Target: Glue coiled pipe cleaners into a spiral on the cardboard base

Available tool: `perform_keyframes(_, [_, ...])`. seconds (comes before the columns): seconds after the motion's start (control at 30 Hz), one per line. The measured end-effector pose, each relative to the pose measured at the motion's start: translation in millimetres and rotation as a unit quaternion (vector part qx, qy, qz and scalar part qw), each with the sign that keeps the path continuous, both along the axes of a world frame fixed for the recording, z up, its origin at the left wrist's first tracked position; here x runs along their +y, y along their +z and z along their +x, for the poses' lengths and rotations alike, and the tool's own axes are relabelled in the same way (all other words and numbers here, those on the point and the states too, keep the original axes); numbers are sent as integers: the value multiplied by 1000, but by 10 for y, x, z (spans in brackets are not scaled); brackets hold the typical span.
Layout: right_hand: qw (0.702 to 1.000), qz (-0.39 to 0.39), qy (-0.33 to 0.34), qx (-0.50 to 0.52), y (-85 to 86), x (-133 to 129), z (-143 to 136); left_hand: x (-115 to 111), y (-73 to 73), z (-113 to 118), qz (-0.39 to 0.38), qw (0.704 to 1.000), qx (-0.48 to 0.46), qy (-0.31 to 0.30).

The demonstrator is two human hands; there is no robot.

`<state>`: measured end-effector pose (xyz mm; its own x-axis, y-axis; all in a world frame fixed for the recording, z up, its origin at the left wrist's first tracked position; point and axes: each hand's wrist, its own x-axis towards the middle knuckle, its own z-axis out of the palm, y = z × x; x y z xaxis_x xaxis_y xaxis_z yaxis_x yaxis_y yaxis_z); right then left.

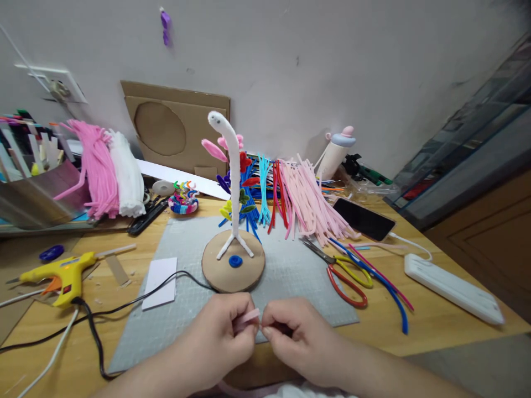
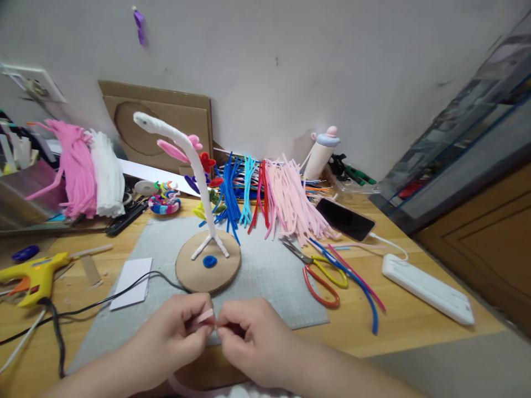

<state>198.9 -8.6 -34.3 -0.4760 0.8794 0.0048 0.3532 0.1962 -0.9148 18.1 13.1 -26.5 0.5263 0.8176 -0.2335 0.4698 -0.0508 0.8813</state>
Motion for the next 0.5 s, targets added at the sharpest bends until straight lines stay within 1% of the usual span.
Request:
perform_keyframes(0.07, [1000,-4,-19,-4,89,25,94,37,58,-36,-67,996,-57,-2])
perform_keyframes(0.13, [998,-8,-64,-7,229,68,264,70,123,-106,-95,992,-83,4])
perform_keyframes(0.2, [994,-21,-106,-9,392,103,509,101,177,-204,-65,996,-65,20])
perform_keyframes(0.27, [992,-41,-119,-25,544,98,800,129,203,-310,-8,999,-27,36])
perform_keyframes(0.33, [989,-57,-132,-47,659,34,1091,153,203,-411,43,998,12,44])
perform_keyframes(0.43, [986,-38,-153,-56,745,-143,1425,178,180,-533,94,992,60,51])
perform_keyframes(0.5, [986,-24,-151,-62,753,-255,1516,180,168,-590,114,989,81,52])
